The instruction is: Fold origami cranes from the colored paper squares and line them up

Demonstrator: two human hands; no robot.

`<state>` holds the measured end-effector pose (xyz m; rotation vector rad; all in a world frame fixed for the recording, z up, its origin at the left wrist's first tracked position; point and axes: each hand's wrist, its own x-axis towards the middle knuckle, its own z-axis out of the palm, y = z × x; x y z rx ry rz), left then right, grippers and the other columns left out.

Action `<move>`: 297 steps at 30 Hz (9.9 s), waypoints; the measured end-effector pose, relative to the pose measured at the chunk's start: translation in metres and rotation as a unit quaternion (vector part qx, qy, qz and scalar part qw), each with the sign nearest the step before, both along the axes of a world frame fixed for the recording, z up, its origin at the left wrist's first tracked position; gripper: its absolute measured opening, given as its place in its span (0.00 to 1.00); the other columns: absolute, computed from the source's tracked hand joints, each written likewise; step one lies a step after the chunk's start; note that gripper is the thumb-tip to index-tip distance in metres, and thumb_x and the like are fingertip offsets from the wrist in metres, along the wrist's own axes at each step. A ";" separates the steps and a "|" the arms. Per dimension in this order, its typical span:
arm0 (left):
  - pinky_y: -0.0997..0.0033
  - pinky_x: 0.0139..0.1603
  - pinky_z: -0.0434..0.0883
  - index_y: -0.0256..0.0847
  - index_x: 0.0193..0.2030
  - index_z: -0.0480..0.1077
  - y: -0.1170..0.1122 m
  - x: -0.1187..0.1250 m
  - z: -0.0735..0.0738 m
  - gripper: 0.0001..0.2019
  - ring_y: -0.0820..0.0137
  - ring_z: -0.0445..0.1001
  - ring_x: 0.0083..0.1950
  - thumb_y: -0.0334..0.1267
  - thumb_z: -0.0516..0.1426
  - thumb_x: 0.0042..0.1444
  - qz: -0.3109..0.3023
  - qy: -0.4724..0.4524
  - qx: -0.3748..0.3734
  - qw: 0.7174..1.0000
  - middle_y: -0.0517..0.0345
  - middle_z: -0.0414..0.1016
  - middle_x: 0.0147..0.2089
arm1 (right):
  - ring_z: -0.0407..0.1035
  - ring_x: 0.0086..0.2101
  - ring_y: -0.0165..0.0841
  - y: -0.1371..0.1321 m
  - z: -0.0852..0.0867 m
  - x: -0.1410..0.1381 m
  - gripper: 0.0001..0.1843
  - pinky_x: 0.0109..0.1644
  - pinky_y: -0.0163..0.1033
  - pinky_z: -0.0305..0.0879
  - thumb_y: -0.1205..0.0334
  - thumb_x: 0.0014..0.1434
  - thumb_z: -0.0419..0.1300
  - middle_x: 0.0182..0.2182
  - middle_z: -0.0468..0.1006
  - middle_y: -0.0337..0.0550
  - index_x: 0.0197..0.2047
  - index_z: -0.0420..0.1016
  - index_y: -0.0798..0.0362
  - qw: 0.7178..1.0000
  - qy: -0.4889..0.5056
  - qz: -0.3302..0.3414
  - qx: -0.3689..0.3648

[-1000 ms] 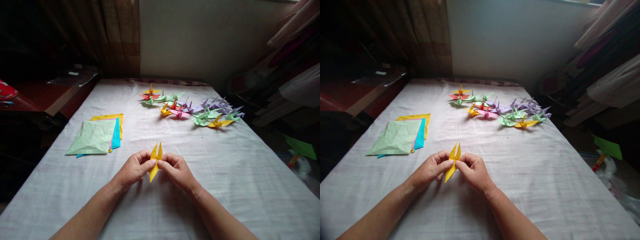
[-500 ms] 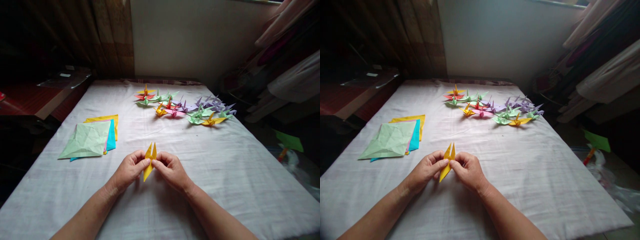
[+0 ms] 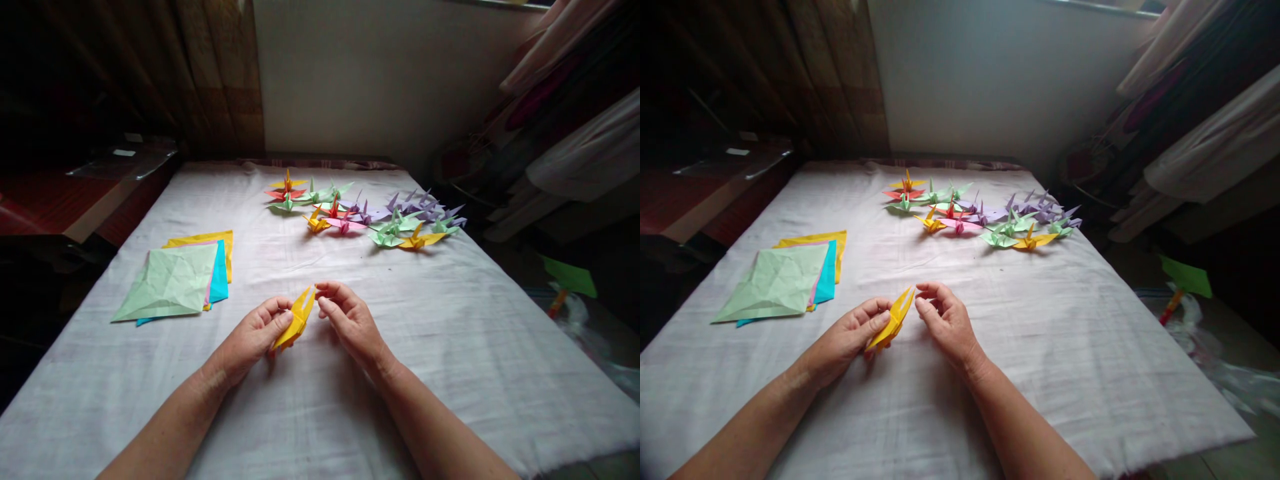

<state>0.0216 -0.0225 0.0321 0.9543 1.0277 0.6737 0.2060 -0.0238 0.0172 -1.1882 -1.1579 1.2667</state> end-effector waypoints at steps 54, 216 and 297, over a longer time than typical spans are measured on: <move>0.76 0.31 0.62 0.37 0.32 0.79 -0.002 0.009 0.005 0.25 0.74 0.65 0.28 0.57 0.71 0.35 0.025 0.016 -0.009 1.000 0.58 0.73 0.27 | 0.68 0.26 0.28 -0.011 0.005 -0.004 0.04 0.28 0.33 0.66 0.65 0.59 0.59 0.29 0.76 0.40 0.33 0.73 0.49 0.917 -0.268 -0.004 0.295; 0.76 0.32 0.66 0.37 0.33 0.75 -0.006 0.010 0.002 0.20 0.73 0.70 0.30 0.52 0.69 0.44 0.044 -0.060 0.022 0.997 0.58 0.75 0.29 | 0.61 0.21 0.24 -0.016 0.007 -0.011 0.15 0.28 0.30 0.59 0.59 0.60 0.54 0.19 0.68 0.34 0.23 0.69 0.53 0.984 -0.129 0.101 0.076; 0.75 0.20 0.48 0.41 0.20 0.61 0.006 -0.011 0.012 0.27 0.78 0.49 0.20 0.64 0.62 0.43 -0.026 0.127 0.062 0.990 0.68 0.54 0.17 | 0.67 0.25 0.27 0.000 -0.004 0.000 0.24 0.29 0.32 0.64 0.59 0.50 0.61 0.27 0.72 0.34 0.51 0.69 0.53 0.999 -0.048 -0.015 0.000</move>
